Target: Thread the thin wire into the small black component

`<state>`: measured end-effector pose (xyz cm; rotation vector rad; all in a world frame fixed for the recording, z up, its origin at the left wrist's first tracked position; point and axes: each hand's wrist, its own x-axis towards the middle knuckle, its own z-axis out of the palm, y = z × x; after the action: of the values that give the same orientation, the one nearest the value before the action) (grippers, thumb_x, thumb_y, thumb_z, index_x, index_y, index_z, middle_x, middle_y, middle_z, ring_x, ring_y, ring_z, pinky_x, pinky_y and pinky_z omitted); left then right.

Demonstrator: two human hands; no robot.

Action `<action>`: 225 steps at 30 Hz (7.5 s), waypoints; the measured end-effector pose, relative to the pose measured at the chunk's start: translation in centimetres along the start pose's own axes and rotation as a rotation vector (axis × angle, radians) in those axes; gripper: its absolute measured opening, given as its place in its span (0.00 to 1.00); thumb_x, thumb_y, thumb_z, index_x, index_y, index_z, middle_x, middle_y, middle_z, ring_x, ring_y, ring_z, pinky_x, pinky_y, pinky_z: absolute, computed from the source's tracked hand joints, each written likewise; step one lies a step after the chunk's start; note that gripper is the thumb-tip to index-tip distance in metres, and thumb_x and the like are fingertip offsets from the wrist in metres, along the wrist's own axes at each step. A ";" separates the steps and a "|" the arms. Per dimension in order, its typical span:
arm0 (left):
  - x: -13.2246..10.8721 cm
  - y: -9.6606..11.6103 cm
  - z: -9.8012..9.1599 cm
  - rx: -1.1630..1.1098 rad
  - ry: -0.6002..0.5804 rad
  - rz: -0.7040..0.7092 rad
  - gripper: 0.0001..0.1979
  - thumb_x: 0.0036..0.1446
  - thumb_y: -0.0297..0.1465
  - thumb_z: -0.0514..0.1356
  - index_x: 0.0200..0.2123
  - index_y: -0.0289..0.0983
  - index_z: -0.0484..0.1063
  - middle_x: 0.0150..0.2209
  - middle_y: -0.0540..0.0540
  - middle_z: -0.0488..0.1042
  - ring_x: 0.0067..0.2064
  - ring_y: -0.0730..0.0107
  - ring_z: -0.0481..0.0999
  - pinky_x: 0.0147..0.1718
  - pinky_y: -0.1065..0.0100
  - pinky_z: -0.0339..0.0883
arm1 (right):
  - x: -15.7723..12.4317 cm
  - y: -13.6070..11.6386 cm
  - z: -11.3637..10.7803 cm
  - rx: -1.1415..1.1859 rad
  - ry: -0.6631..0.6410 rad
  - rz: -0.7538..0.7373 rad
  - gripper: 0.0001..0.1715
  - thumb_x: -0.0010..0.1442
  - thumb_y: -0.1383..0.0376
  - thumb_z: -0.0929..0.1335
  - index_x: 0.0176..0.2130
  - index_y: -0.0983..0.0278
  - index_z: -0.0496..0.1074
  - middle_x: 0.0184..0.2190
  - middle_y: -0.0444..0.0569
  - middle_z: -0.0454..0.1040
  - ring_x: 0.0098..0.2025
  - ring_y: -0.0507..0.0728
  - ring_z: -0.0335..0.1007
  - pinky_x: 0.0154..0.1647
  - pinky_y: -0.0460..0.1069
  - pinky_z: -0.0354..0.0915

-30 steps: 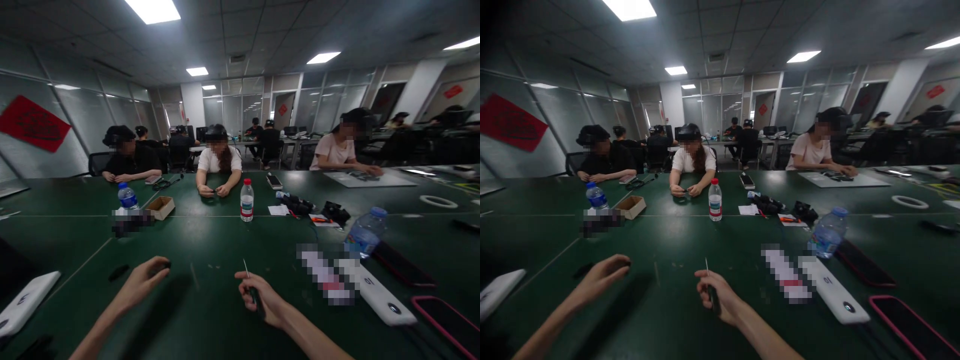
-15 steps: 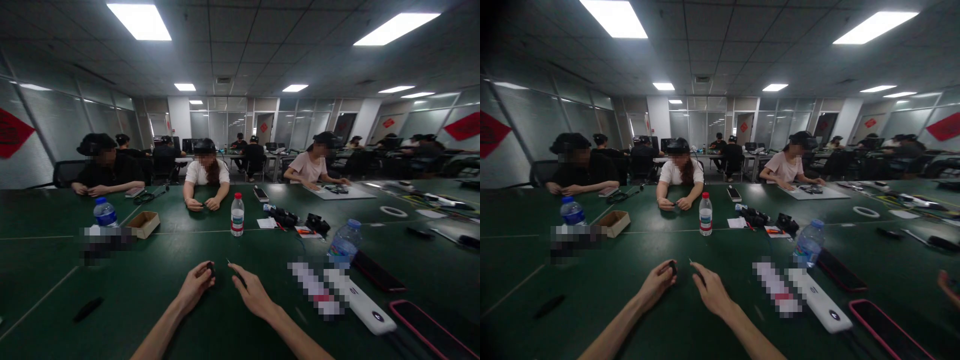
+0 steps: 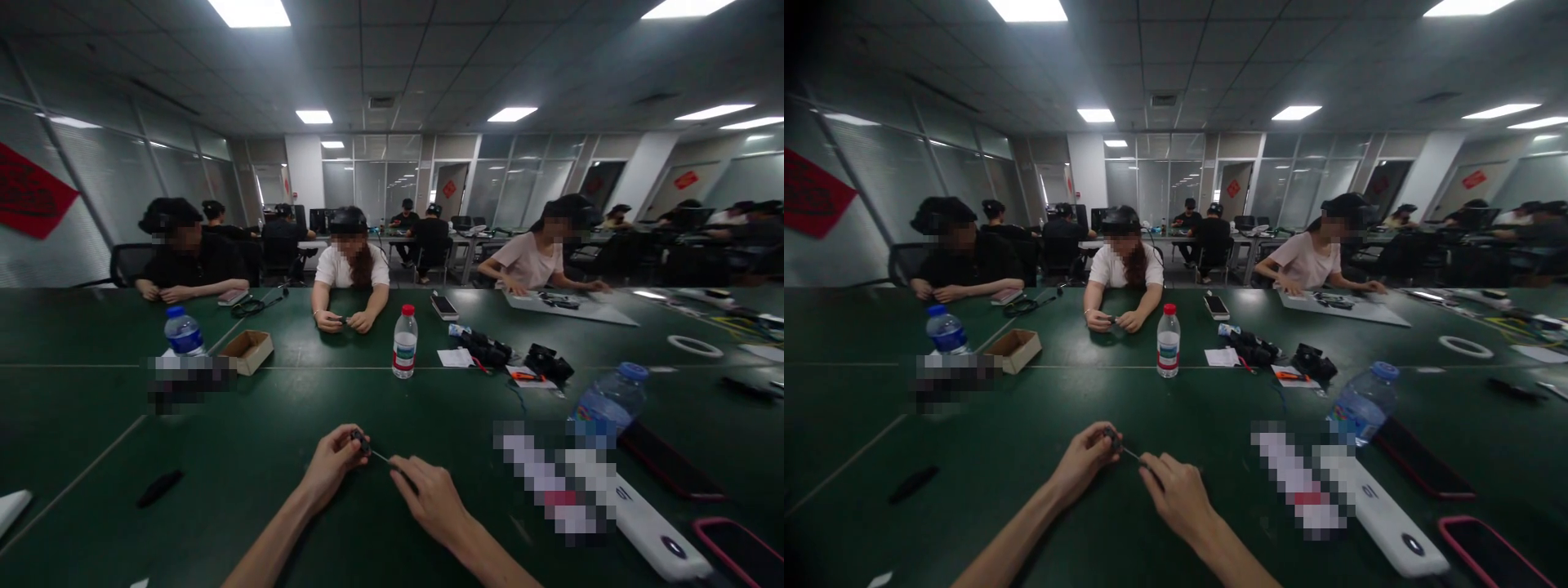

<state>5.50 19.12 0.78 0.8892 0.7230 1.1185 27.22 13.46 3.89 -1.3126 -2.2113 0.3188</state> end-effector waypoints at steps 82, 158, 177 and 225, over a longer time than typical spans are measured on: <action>-0.7 -0.9 -0.3 0.198 0.023 0.087 0.21 0.52 0.40 0.66 0.47 0.35 0.72 0.44 0.42 0.76 0.44 0.61 0.76 0.44 0.64 0.71 | -0.3 0.1 0.2 -0.064 0.055 0.031 0.16 0.68 0.60 0.59 0.45 0.61 0.74 0.35 0.47 0.77 0.33 0.53 0.73 0.34 0.45 0.65; -0.6 -0.3 -0.7 0.088 0.007 0.071 0.24 0.49 0.38 0.69 0.49 0.36 0.72 0.41 0.41 0.77 0.40 0.61 0.78 0.40 0.63 0.70 | 0.2 -0.1 0.2 -0.073 -0.071 -0.008 0.20 0.69 0.58 0.58 0.46 0.61 0.74 0.36 0.48 0.77 0.33 0.53 0.72 0.34 0.46 0.66; -0.8 0.1 -0.7 0.272 -0.076 0.139 0.21 0.52 0.37 0.66 0.48 0.36 0.74 0.39 0.44 0.78 0.39 0.65 0.75 0.43 0.65 0.68 | 0.1 0.0 0.6 -0.086 -0.068 0.028 0.22 0.70 0.55 0.57 0.48 0.60 0.73 0.37 0.49 0.78 0.36 0.54 0.74 0.35 0.46 0.66; -1.2 0.3 -0.3 0.385 -0.089 0.196 0.17 0.53 0.34 0.65 0.46 0.37 0.71 0.39 0.44 0.79 0.40 0.64 0.77 0.44 0.65 0.67 | 0.1 -0.4 -0.2 -0.211 -0.124 0.049 0.21 0.70 0.56 0.55 0.46 0.59 0.73 0.34 0.48 0.76 0.30 0.53 0.72 0.30 0.44 0.62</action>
<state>4.81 18.10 0.94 1.3510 0.8046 1.1214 27.00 13.35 4.32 -1.4958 -2.3715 0.1937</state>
